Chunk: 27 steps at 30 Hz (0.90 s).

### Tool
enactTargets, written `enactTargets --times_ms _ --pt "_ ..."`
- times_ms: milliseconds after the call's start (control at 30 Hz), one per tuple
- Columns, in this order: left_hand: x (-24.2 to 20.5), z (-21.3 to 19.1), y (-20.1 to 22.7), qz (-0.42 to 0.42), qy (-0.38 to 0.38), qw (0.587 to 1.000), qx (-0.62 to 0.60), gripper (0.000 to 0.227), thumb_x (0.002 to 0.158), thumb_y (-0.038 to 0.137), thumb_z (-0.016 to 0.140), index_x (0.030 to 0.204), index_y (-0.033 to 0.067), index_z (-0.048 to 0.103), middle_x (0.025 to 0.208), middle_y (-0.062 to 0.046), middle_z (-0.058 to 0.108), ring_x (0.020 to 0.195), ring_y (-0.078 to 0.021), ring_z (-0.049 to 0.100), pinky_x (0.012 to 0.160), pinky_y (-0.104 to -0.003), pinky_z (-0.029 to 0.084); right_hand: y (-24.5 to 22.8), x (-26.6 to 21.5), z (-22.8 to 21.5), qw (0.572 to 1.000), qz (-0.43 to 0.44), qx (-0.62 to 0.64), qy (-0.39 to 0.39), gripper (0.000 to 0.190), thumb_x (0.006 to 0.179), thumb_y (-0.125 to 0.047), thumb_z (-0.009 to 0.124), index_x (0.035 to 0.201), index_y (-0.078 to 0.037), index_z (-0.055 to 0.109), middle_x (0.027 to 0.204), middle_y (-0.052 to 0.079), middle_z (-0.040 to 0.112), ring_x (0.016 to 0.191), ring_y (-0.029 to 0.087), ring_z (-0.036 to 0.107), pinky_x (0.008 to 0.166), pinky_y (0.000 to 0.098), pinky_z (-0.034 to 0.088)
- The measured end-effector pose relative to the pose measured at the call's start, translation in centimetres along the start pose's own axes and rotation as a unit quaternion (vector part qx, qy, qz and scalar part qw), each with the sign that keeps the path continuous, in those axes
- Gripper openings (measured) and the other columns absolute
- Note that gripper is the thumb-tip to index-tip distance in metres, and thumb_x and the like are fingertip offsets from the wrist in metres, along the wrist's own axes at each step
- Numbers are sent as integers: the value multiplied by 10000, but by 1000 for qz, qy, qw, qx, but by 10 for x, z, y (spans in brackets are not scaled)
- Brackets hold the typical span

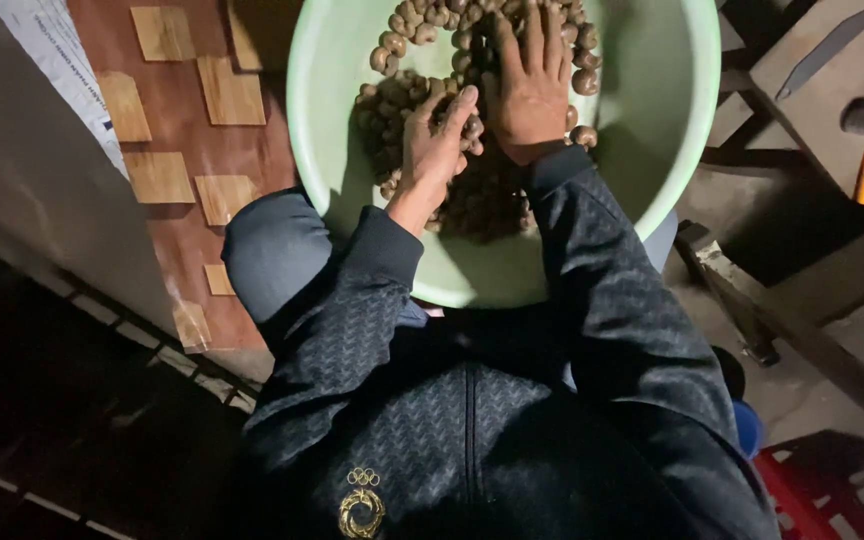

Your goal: Manually sorting through a large bowl of nuts to separate or inspect them.

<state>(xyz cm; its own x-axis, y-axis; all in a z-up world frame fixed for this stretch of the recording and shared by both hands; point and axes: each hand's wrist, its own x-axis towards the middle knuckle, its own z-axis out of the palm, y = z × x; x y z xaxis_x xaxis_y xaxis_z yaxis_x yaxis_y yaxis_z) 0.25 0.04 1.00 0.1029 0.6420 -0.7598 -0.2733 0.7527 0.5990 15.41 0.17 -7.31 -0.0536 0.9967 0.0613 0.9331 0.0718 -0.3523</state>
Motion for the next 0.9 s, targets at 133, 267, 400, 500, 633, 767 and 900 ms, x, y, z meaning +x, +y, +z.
enactTargets --times_ms 133,267,400,500,633,767,900 --pt "4 -1 -6 1 0 1000 2 281 886 330 750 1026 88 715 708 -14 628 507 -95 563 387 -183 246 3 -17 2 992 -6 -42 -122 675 1151 -371 619 1670 -108 275 1689 225 194 1549 400 84 1269 590 122" --pt "3 0 -4 -3 16 999 31 397 861 353 738 1121 53 718 889 -43 674 562 -100 553 444 -208 322 0 -48 -1 989 -21 -43 -137 839 971 -301 711 1676 -99 303 1698 203 100 1567 388 48 1269 639 195" --pt "-3 2 3 -20 22 998 46 527 820 381 736 1227 45 719 991 -51 716 585 -82 501 468 -208 337 -1 -64 -13 994 -37 -19 -105 689 1056 -407 642 1605 -60 412 1658 227 268 1542 414 226 1207 599 264" --pt "1 0 -3 -19 -9 999 26 664 786 361 782 1345 39 623 842 -46 689 529 -70 571 390 -169 296 2 -56 -28 998 -59 -11 -16 492 1055 -258 671 1440 20 542 1430 261 576 1367 424 504 1086 526 450" --pt "2 0 -4 -22 -36 999 30 508 790 335 803 1170 32 654 771 -38 661 551 -89 598 375 -168 324 19 -27 -39 997 -17 18 73 272 993 -68 659 1258 -18 625 1141 149 683 974 302 651 837 396 557" --pt "4 0 -8 -23 -39 998 39 523 799 321 801 1210 32 654 782 -33 661 543 -79 579 387 -171 311 40 7 -26 994 33 21 103 325 945 -81 695 1255 -95 599 1033 122 645 847 360 652 693 457 540" --pt "5 -2 -10 -34 -50 998 11 483 817 316 794 1222 95 650 753 -13 655 577 -84 589 431 -178 262 34 31 -27 993 38 54 95 369 947 -123 706 1298 -146 597 1160 117 654 880 407 675 683 485 539"
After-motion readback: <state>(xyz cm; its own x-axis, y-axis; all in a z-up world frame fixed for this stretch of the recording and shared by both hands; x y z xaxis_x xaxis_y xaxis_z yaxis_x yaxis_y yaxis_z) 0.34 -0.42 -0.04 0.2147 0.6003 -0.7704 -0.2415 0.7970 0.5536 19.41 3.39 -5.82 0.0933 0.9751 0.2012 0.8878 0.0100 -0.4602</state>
